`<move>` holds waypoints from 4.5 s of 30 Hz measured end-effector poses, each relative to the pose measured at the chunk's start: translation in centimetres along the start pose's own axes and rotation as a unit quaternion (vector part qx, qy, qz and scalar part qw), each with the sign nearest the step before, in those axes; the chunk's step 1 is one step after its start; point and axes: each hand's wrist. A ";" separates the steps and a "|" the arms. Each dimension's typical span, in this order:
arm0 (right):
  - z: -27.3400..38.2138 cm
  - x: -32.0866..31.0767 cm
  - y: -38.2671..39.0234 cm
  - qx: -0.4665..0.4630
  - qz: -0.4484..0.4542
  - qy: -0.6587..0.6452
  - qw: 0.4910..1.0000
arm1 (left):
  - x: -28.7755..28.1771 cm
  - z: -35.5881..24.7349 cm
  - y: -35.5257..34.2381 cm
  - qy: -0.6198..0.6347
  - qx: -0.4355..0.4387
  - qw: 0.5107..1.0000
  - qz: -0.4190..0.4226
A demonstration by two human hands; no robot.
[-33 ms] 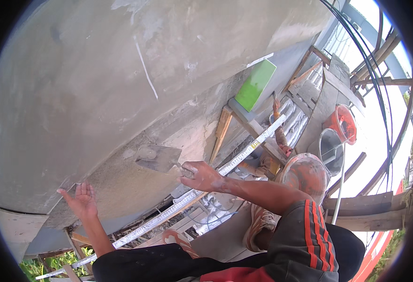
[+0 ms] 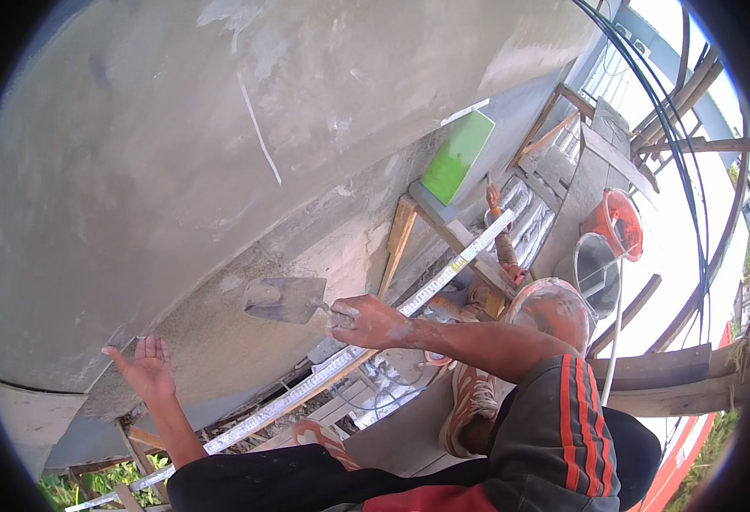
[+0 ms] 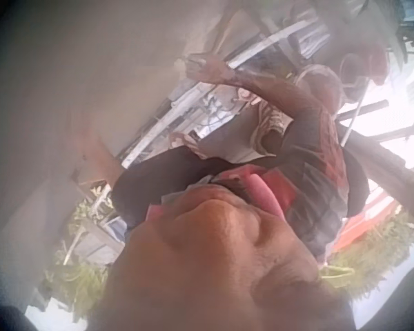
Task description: The person applies wet plaster to a wall using a trowel and smooths it with a float. They repeatedly scoop plaster from a bucket, spread it on the wall, and level the surface while standing on scaffolding.
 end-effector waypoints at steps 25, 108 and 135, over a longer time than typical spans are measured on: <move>2.2 -15.5 15.5 0.143 0.331 0.213 0.908 | 0.0 1.3 -0.3 0.003 0.000 0.999 0.049; -0.3 -19.6 13.7 0.101 0.070 0.288 0.950 | 1.5 0.8 0.5 -0.025 0.038 0.999 0.001; 1.6 -15.1 13.5 -0.013 0.238 0.234 0.942 | 1.1 0.2 0.6 0.018 0.019 1.000 -0.011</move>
Point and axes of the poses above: each hand's wrist, its own y-axis away from the middle knuckle, its own x-axis out of the palm, z = x × y, and after that the axes turned 2 degrees about x, right-handed
